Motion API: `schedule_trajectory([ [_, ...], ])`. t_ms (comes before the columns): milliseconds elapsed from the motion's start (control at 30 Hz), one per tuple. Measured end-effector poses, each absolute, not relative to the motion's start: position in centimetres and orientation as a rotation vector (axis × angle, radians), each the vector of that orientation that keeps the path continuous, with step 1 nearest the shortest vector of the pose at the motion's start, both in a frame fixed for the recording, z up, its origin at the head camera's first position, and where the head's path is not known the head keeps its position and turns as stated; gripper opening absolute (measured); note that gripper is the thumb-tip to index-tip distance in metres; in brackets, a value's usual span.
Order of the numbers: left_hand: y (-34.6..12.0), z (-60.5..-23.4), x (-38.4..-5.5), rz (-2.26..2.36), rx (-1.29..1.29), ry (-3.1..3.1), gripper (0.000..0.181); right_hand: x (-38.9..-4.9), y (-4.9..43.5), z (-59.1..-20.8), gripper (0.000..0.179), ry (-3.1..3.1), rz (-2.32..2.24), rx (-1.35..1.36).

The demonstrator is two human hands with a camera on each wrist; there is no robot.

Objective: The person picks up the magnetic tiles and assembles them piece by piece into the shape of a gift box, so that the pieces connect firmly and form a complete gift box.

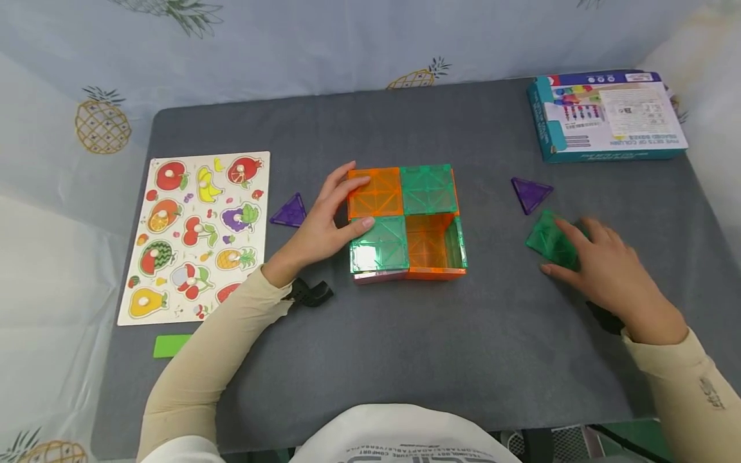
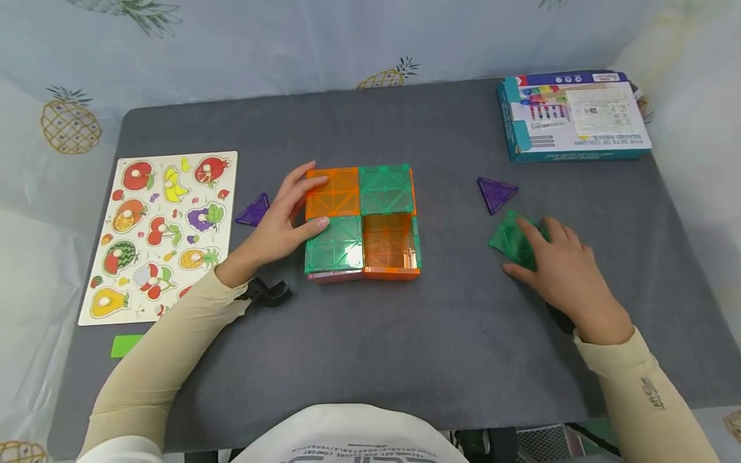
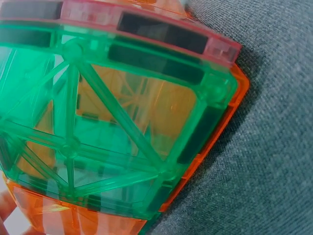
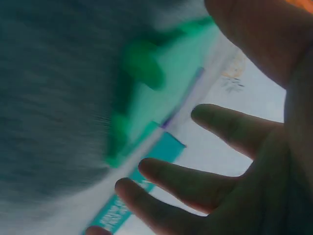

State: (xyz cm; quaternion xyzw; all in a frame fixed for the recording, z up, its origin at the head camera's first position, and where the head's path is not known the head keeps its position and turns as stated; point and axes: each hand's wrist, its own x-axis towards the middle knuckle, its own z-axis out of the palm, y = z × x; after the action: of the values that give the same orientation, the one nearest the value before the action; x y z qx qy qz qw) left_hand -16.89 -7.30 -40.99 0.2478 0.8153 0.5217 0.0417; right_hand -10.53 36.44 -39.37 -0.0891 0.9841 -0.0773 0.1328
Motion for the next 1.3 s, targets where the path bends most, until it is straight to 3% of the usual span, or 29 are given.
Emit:
schedule_trajectory([
  [167, -7.2, -40.9, -16.9, 1.604, 0.752, 2.484, 0.066, -9.7, 37.3, -40.2, 0.083, 2.872, -0.281, -0.266],
  [467, -7.0, -40.8, -16.9, 1.631, 0.755, 2.469, 0.058, -9.8, 38.2, -40.7, 0.076, 2.936, -0.334, -0.302],
  [767, -7.1, -40.7, -16.9, 1.641, 0.737, 2.464, 0.058, -11.0, 37.7, -39.3, 0.080, 2.957, -0.202, -0.342],
  [967, -7.2, -40.9, -16.7, 1.643, 0.724, 2.463, 0.058, -11.1, 35.9, -36.7, 0.070, 3.148, -0.250, -0.610],
  [1167, -7.1, -41.0, -16.8, 1.642, 0.725, 2.472, 0.060, -11.0, 32.1, -34.2, 0.094, 3.239, -0.453, -0.969],
  [1300, -7.1, -41.1, -16.7, 1.658, 0.726, 2.469, 0.057, -11.4, 29.9, -32.9, 0.089, 3.192, -0.525, -1.167],
])
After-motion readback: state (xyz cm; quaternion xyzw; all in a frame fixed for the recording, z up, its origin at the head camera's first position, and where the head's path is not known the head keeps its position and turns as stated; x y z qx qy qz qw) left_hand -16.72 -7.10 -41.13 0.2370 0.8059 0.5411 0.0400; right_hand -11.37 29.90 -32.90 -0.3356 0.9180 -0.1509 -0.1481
